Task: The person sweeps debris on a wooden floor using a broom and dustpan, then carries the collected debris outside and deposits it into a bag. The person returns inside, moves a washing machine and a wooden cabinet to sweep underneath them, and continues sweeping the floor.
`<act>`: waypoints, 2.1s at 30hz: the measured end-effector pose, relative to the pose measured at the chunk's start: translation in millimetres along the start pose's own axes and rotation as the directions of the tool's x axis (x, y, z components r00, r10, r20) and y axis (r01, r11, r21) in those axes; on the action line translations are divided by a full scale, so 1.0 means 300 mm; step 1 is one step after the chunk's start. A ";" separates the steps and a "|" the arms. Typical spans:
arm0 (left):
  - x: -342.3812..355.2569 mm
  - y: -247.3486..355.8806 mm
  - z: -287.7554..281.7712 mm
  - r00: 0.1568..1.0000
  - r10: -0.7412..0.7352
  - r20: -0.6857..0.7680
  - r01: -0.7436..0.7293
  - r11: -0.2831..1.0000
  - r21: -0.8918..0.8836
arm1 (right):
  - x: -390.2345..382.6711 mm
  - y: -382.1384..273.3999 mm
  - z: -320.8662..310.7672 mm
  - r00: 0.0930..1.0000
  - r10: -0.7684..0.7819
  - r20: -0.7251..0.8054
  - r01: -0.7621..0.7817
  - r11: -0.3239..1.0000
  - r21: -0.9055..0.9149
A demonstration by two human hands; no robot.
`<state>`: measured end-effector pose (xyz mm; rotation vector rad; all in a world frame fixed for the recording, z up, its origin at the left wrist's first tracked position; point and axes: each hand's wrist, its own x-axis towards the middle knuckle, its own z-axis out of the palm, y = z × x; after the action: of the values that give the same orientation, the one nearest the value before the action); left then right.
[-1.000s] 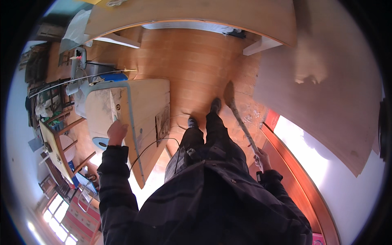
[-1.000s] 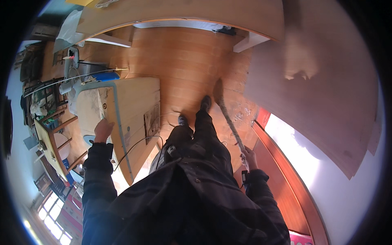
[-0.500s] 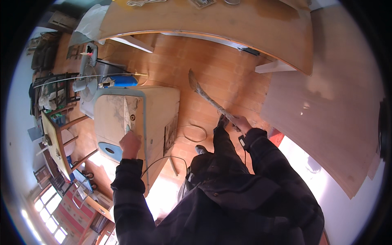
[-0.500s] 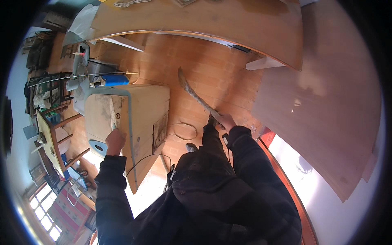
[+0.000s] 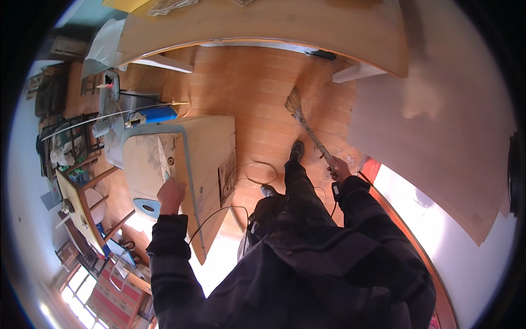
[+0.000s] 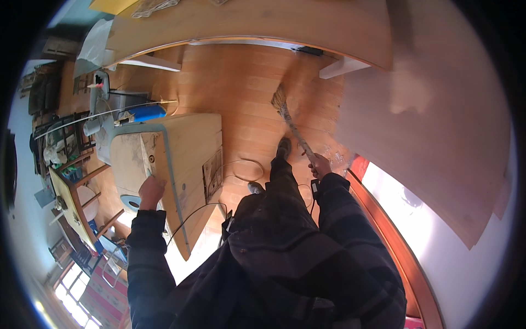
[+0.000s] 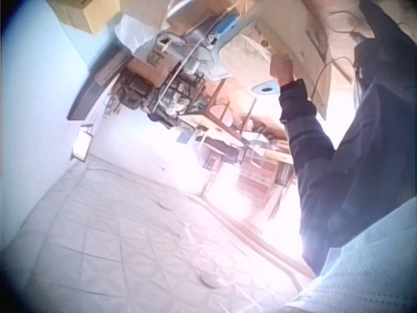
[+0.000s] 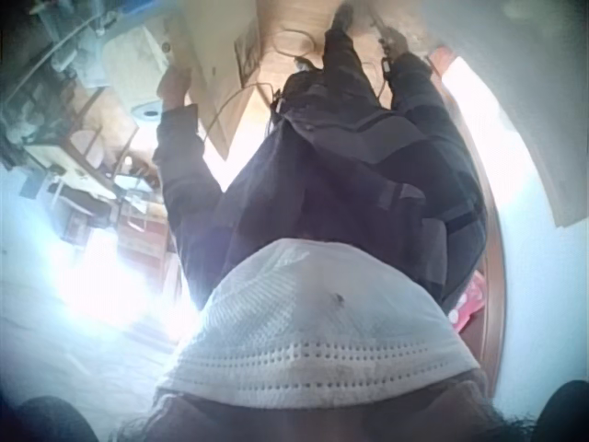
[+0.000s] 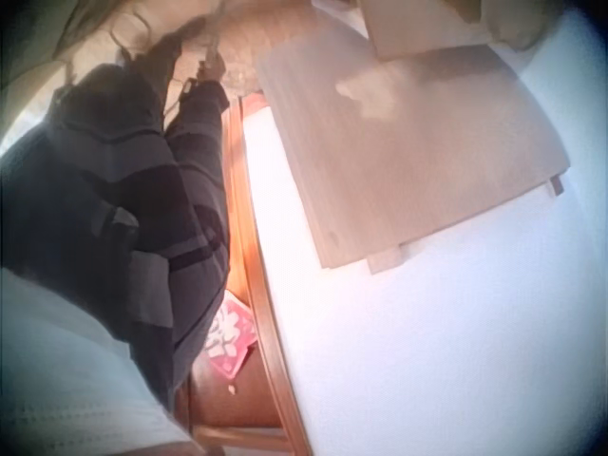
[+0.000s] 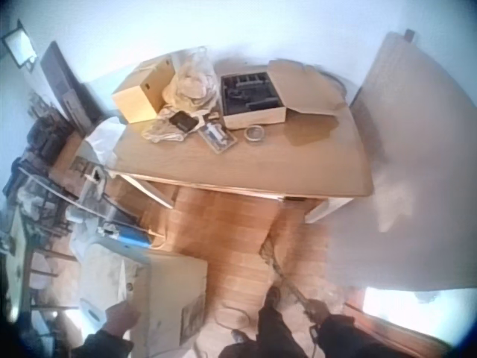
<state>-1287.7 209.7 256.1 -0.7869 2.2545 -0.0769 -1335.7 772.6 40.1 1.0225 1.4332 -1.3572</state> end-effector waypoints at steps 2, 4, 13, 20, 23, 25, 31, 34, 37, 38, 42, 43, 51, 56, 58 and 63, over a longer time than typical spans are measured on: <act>0.008 -0.011 0.004 1.000 0.014 0.002 -0.014 1.000 0.027 | -0.029 0.069 -0.063 0.998 0.015 -0.064 -0.010 0.997 0.073; 0.018 -0.017 0.009 1.000 0.015 0.015 -0.016 0.997 0.074 | -0.054 0.154 -0.129 0.990 0.043 -0.134 -0.015 0.979 0.205; 0.061 -0.048 0.027 0.983 0.181 0.024 -0.183 0.970 0.160 | -0.113 0.581 -0.379 0.987 0.122 -0.104 -0.071 0.914 0.399; 0.058 -0.054 0.012 0.971 0.232 0.066 -0.237 0.967 0.095 | -0.341 0.734 -0.380 0.943 0.229 -0.243 -0.126 0.918 0.376; 0.054 -0.054 0.020 0.976 0.209 0.060 -0.215 0.971 0.102 | -0.470 0.736 -0.336 0.948 0.133 -0.291 -0.033 0.945 0.325; 0.053 -0.054 0.029 0.980 0.196 0.033 -0.198 0.971 0.137 | -0.540 0.721 -0.298 0.938 0.165 -0.304 -0.055 0.939 0.340; 0.027 -0.055 0.036 0.990 0.137 -0.042 -0.134 0.988 0.072 | -0.506 0.490 -0.160 0.965 0.042 -0.258 0.024 0.968 0.250; 0.008 -0.052 0.033 0.996 0.087 -0.025 -0.086 0.996 0.031 | -0.327 0.259 -0.043 0.979 -0.040 -0.202 0.057 0.995 0.077; 0.000 -0.048 0.029 0.998 0.069 -0.012 -0.069 0.997 0.024 | -0.129 -0.011 0.110 0.975 -0.142 -0.169 0.126 0.987 -0.100; 0.004 -0.047 0.027 0.998 0.056 0.014 -0.057 0.998 0.039 | -0.073 -0.104 0.158 0.975 -0.200 -0.099 0.187 0.974 -0.127; 0.003 -0.036 0.015 0.997 0.013 0.077 -0.017 0.998 0.054 | 0.153 -0.461 0.371 0.955 -0.286 0.074 0.295 0.928 -0.227; 0.001 -0.033 0.007 0.992 -0.007 0.126 0.004 1.000 0.023 | 0.210 -0.542 0.429 0.964 -0.256 0.073 0.266 0.927 -0.263; 0.009 -0.017 -0.078 0.970 0.009 0.241 -0.004 1.000 -0.023 | 0.441 -0.860 0.687 0.985 -0.173 0.012 0.173 0.985 -0.003; 0.024 -0.030 -0.094 0.955 0.058 0.292 -0.044 0.998 -0.055 | 0.373 -0.764 0.479 0.998 -0.067 -0.009 0.067 0.957 0.283; 0.040 -0.035 -0.097 0.943 0.067 0.325 -0.062 0.998 -0.027 | 0.351 -0.694 0.391 0.998 -0.014 -0.055 0.035 0.916 0.399; 0.077 -0.036 -0.095 0.938 0.068 0.340 -0.085 0.996 0.037 | 0.315 -0.479 0.216 0.993 0.023 -0.116 0.059 0.755 0.653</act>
<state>-1313.7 183.1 265.4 -0.6309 1.9453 0.0362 -1495.3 698.3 -13.3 1.5589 1.0404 -1.9084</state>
